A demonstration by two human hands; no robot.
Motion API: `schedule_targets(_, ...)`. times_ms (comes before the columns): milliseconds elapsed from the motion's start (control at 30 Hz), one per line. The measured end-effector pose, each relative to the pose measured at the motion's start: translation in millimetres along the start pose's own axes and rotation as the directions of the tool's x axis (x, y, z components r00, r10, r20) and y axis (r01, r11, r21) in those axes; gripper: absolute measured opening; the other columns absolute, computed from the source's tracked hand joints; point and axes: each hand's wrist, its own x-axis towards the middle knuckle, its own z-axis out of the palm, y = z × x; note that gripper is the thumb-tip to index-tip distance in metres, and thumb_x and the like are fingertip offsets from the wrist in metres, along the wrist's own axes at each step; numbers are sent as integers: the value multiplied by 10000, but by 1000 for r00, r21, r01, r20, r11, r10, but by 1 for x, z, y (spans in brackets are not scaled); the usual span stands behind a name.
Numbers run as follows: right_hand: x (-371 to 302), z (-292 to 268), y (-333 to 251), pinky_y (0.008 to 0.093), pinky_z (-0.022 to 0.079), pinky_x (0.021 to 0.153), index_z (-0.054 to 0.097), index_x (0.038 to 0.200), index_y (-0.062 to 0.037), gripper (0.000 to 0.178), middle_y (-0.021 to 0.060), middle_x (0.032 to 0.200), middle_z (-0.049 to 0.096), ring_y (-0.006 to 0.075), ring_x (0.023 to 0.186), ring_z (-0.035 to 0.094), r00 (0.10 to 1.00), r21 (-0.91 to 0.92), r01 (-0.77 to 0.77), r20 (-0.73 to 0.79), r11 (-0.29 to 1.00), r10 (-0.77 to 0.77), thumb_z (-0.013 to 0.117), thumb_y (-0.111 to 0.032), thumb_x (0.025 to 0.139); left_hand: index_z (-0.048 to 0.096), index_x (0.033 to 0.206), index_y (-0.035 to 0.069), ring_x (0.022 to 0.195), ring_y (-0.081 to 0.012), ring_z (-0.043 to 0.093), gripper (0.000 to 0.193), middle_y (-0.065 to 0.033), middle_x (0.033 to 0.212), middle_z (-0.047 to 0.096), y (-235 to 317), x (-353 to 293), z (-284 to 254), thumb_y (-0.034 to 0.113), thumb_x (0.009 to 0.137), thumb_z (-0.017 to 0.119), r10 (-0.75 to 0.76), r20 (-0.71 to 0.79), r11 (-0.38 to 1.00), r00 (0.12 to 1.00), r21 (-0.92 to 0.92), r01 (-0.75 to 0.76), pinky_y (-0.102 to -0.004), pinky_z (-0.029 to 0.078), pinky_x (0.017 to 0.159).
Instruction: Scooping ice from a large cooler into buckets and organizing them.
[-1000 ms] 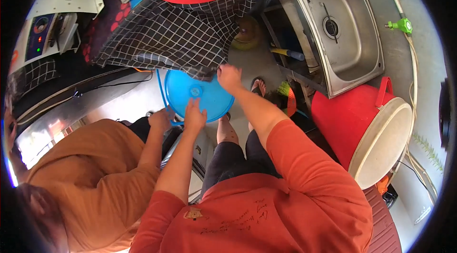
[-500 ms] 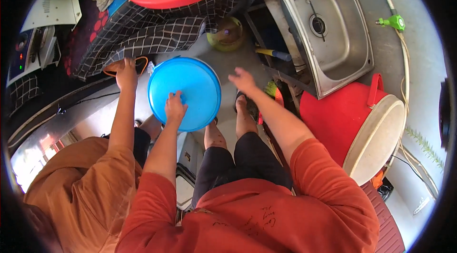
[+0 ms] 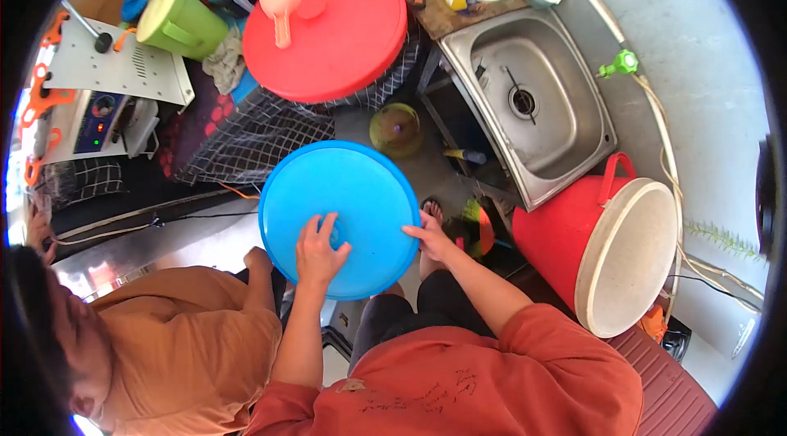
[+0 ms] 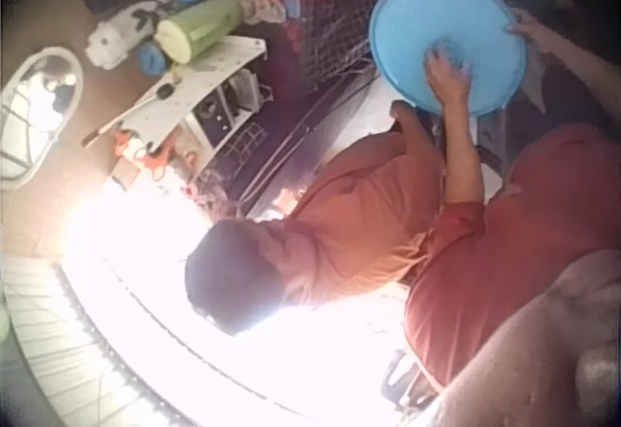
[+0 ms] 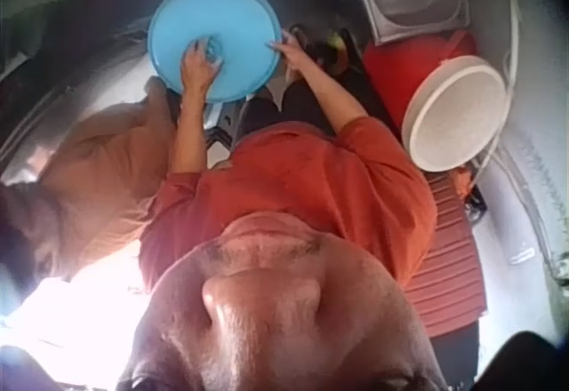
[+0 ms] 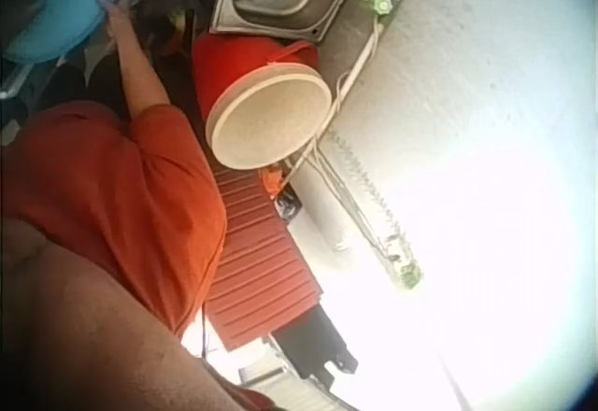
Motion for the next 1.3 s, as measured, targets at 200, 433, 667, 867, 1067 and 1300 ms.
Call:
schedule_targets(200,-51,-27,-70,425,518,971,441,1394,1,686,141,1276,604,244,1141,612,996,190,54,65,980,-68,766,-200,825,649,1221,102,997,-372,638,535,-201,1154,638,88,65,-92,170,709,788,334,-95,929,938,-134,-344,-460,541,838)
schedule_targets(433,-70,-51,-102,467,493,1011,412,1423,-15,756,141,1333,577,289,1180,593,963,306,237,49,922,-264,761,-302,817,633,1126,11,1002,-336,663,365,-206,1040,683,5,292,-102,231,845,709,-17,-632,986,775,-141,-94,-466,522,860)
schedule_targets(667,-81,-67,-123,490,451,1061,411,1426,-15,779,149,1370,553,319,1230,558,930,269,367,-142,890,-340,767,-330,808,537,1211,-16,1061,-435,635,485,-262,1078,666,-8,399,-51,247,837,698,-223,-242,969,944,48,241,-495,522,915)
schedule_targets(867,-49,-38,-146,502,443,1069,401,1428,-6,789,162,1379,541,334,1234,548,933,332,361,-142,872,-332,750,-360,816,596,1136,-78,1054,-435,653,415,-309,1127,650,-49,401,-79,242,873,609,-375,-200,924,905,5,383,-501,518,915)
schedule_targets(1067,-12,-13,-202,501,404,1099,369,1452,-11,690,161,1416,495,327,1281,499,874,302,479,-251,824,-417,647,-322,904,640,949,-18,548,-94,498,222,-22,699,557,-23,216,-130,188,920,561,-488,-121,520,864,-836,176,-271,384,483)
schedule_targets(1300,6,54,-259,508,420,1082,368,1448,-13,703,174,1414,483,339,1270,499,846,118,526,-170,842,-505,666,-308,884,588,703,31,513,-48,436,332,21,570,482,-6,-9,-130,248,953,585,-745,27,431,667,-742,513,-263,326,447)
